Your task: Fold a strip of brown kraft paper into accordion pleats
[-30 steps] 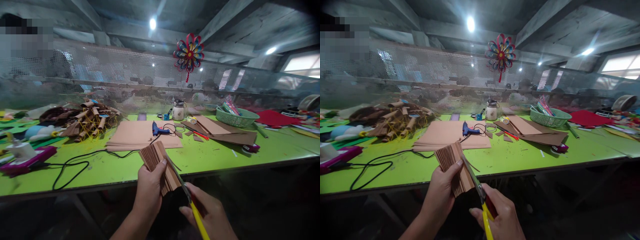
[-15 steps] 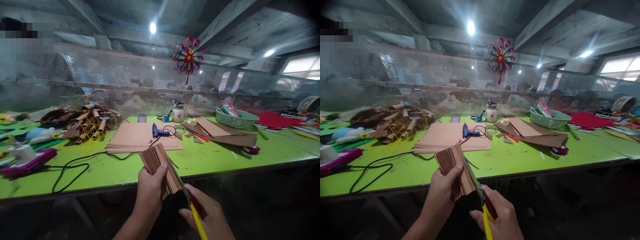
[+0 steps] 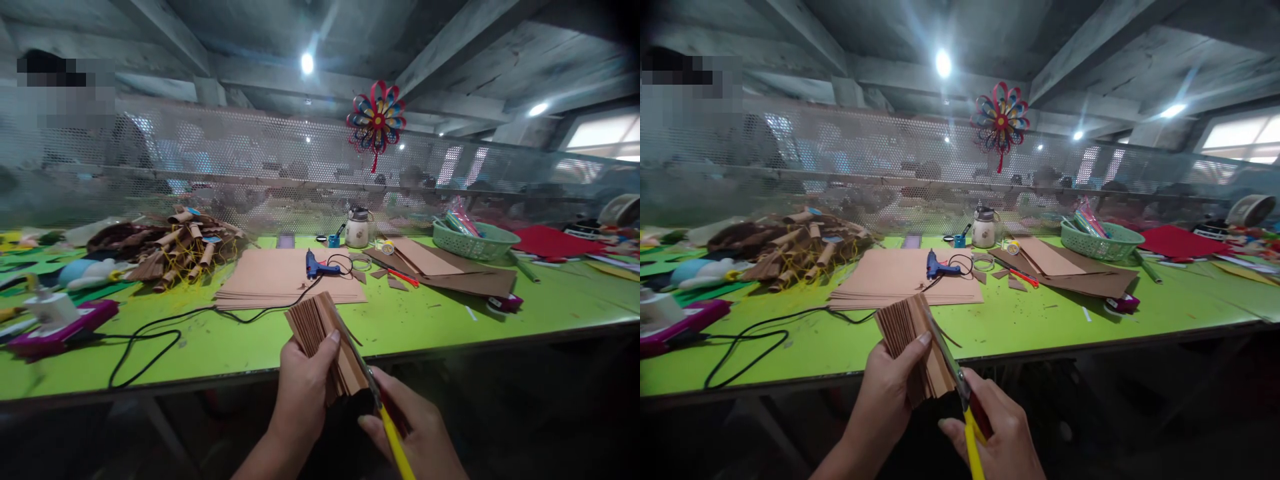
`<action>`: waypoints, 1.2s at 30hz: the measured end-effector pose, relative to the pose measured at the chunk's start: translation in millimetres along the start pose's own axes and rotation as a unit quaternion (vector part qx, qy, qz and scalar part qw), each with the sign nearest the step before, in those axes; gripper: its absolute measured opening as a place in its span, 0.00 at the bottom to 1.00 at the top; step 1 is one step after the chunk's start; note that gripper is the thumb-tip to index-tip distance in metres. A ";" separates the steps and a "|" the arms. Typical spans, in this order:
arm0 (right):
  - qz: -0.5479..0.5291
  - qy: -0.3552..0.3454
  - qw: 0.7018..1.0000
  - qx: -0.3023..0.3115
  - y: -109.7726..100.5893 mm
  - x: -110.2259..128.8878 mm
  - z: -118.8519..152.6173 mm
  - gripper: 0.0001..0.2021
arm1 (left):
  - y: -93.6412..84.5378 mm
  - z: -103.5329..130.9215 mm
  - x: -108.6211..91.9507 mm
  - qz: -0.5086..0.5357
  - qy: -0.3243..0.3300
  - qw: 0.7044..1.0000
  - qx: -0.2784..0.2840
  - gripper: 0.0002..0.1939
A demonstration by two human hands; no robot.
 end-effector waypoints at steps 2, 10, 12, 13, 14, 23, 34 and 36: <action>0.007 -0.011 1.000 -0.011 1.3 -1.6 1.4 0.21 | -0.1 0.0 0.1 0.002 0.000 1.000 -0.001 0.20; 0.031 -0.028 0.999 -0.032 2.7 -3.5 2.8 0.21 | 0.3 1.7 1.6 -0.004 -0.003 1.000 -0.007 0.21; 0.031 -0.024 0.999 -0.031 2.1 -1.8 0.8 0.22 | 1.2 3.0 2.8 -0.007 -0.006 1.000 -0.007 0.21; 0.030 -0.022 0.999 -0.030 2.1 -0.9 -0.3 0.22 | 1.7 3.8 3.6 -0.006 -0.010 1.000 -0.006 0.21; 0.029 -0.021 0.999 -0.028 2.2 -0.2 -1.2 0.22 | 2.1 4.8 4.4 -0.004 -0.013 1.000 -0.005 0.21; 0.017 -0.013 0.999 -0.035 4.1 -1.0 -3.5 0.23 | 1.5 9.3 7.8 0.001 -0.016 1.000 0.003 0.19; 0.035 -0.009 0.999 -0.027 1.2 -1.1 -3.4 0.24 | 2.2 11.5 6.6 0.004 -0.030 0.999 -0.014 0.20; 0.041 -0.013 0.999 -0.024 0.5 -1.6 -3.5 0.24 | 2.3 11.6 6.4 0.005 -0.032 0.999 -0.014 0.20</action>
Point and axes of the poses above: each hand's wrist, its own z-axis away from the middle knuckle, its own y-axis out of the palm, x = y × z, the point moved 3 cm from there along -z, towards the middle knuckle, and after that the axes turned 2 degrees about y, right-handed, at the moved point
